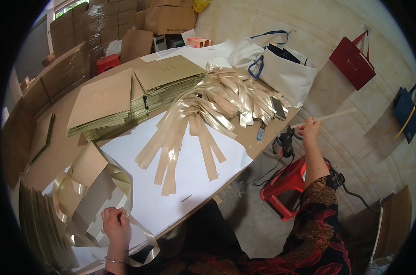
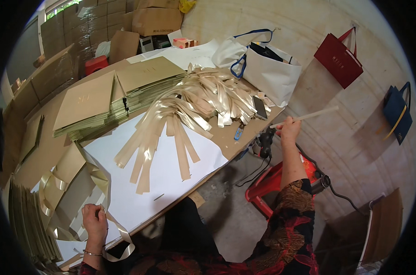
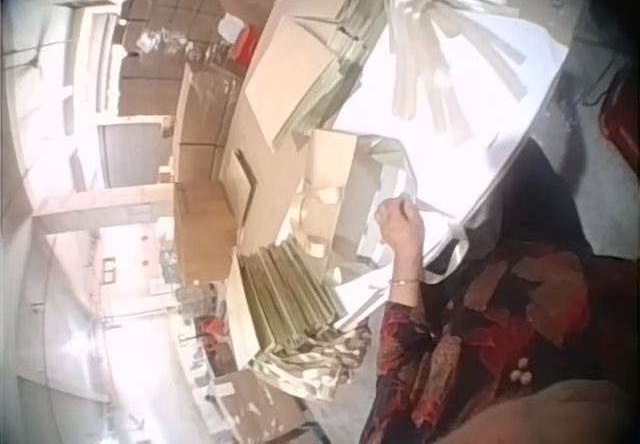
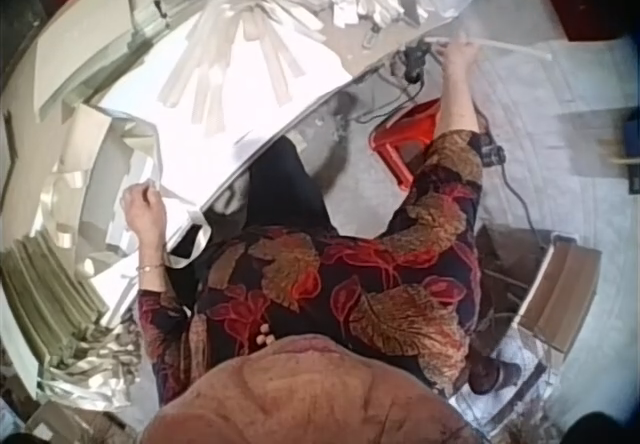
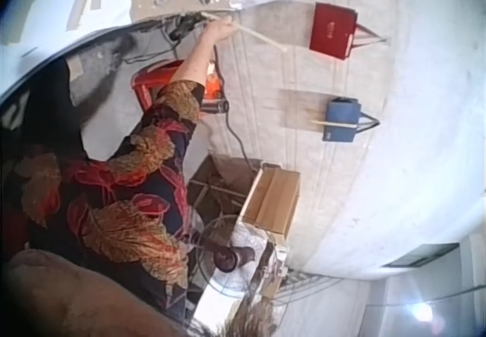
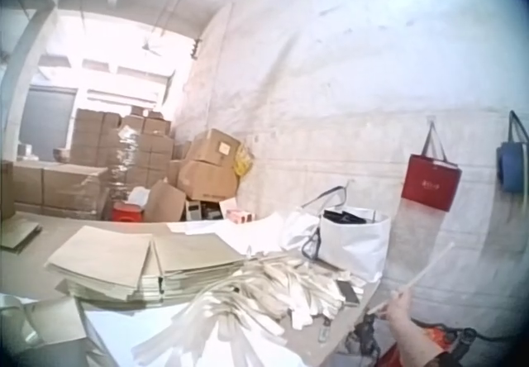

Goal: Manually assemble paper gift bags by attaching handles using a hot glue gun.

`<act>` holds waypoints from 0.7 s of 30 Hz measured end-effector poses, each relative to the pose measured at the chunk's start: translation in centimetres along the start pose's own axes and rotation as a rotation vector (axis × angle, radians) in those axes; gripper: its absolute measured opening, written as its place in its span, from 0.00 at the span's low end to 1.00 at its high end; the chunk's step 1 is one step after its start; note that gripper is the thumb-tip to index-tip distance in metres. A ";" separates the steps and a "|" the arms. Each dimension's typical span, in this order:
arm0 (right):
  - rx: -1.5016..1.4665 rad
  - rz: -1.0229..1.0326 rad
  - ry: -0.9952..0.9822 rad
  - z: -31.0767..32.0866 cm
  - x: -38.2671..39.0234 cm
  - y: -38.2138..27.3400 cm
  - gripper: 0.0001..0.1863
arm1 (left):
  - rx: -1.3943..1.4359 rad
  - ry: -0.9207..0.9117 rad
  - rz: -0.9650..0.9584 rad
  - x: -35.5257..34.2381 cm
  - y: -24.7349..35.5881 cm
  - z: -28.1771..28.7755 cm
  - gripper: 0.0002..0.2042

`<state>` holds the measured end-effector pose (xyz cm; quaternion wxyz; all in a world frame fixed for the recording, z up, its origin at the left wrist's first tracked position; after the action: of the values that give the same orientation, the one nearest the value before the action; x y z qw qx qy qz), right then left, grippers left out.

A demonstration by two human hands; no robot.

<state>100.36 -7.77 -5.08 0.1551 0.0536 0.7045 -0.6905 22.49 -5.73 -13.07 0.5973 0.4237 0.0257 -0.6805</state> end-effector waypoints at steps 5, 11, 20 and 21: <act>0.004 0.000 0.080 0.7 -0.6 0.3 0.11 | 0.000 -0.007 -0.004 -0.1 0.3 0.0 0.05; 0.081 0.034 0.044 0.3 -1.7 0.9 0.10 | 0.007 -0.006 0.006 -0.2 0.3 -0.1 0.05; 0.449 0.183 -0.056 -3.2 -1.3 -2.7 0.13 | -0.015 0.005 -0.005 -0.2 0.2 -0.2 0.05; 0.447 0.184 -0.058 -3.2 -1.5 -2.4 0.13 | -0.014 0.001 0.003 -0.2 0.2 -0.2 0.04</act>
<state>100.63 -4.51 -2.32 0.2219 0.1308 0.5215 -0.8135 22.74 -5.52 -12.95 0.6014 0.4197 0.0300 -0.6792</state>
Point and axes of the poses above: each hand's wrist, its own x-axis away from the middle knuckle, its own z-axis out of the back of the hand, y = z × x, the point moved 10 cm from there along -x, towards the middle knuckle, and after that the axes turned 12 degrees about y, right-handed, at the moved point
